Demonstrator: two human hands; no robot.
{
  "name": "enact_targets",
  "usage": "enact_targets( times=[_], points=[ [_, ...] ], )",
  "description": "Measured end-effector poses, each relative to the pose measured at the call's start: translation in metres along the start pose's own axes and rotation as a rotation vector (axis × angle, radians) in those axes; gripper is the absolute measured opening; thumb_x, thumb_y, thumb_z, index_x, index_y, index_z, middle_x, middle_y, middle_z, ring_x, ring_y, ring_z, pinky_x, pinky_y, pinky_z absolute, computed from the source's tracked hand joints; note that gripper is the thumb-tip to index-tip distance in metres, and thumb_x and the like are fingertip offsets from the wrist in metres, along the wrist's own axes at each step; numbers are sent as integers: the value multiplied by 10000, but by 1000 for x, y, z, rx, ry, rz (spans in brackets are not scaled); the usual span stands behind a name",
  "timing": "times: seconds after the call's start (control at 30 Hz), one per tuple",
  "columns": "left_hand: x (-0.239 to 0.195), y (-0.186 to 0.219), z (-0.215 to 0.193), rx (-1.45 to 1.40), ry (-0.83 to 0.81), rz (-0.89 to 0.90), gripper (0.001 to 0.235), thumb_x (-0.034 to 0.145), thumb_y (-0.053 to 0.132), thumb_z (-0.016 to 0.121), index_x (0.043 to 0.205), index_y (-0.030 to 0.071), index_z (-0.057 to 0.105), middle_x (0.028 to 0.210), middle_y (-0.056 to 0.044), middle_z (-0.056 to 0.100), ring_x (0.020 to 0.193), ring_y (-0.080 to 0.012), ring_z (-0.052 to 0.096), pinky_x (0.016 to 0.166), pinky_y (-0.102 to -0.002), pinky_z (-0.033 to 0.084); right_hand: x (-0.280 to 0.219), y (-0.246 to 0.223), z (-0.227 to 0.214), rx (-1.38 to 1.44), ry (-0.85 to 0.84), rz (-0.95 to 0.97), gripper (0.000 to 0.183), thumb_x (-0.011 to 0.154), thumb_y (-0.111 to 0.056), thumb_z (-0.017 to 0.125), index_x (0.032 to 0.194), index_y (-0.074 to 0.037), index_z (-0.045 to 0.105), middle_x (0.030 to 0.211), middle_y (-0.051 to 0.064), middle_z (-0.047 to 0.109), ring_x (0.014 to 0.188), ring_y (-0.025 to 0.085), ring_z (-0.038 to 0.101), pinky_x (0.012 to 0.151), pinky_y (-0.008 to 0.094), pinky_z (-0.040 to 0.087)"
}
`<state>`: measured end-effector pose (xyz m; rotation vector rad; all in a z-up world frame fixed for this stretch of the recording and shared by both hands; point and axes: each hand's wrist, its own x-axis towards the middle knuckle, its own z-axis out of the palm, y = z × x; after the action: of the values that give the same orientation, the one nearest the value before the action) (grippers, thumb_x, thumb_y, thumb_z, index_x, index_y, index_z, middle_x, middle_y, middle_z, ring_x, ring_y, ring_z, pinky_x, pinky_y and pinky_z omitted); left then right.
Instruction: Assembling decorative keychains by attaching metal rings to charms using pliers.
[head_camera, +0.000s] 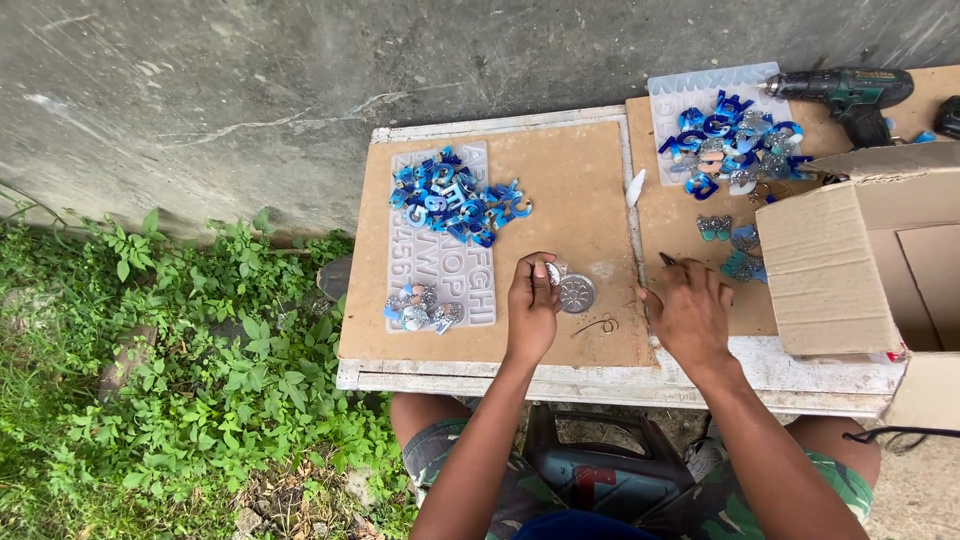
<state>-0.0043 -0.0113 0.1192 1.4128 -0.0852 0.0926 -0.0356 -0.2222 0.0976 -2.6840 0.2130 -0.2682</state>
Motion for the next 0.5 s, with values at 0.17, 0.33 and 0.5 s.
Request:
enact_targets(
  times=[0.17,0.33,0.5],
  points=[
    [-1,-1,-5,-206,-202,-137,266,1117,111,394,1349,36,501,771,17,390,665,-65,360,526,-178,354,-8,63,41,-383,-32,67,495,915,-506,712,1151,-80,626,1183,145,606,1175,327,594,1065,520,413],
    [-13,-7,-2,-322,-306,-154,370,1117,59,345,1456,-10,477,936,-61,427,723,-111,462,518,-238,481,-7,91,60,-595,259,-97,495,942,-591,650,1076,-117,601,955,67,588,980,228,633,956,392,474],
    [-13,20,4,-358,-198,-182,319,1090,40,450,1388,-38,533,920,-103,480,662,-123,511,543,-318,610,0,109,67,-609,337,-156,525,928,-629,638,917,-103,634,914,67,568,944,238,622,878,383,497]
  ],
)
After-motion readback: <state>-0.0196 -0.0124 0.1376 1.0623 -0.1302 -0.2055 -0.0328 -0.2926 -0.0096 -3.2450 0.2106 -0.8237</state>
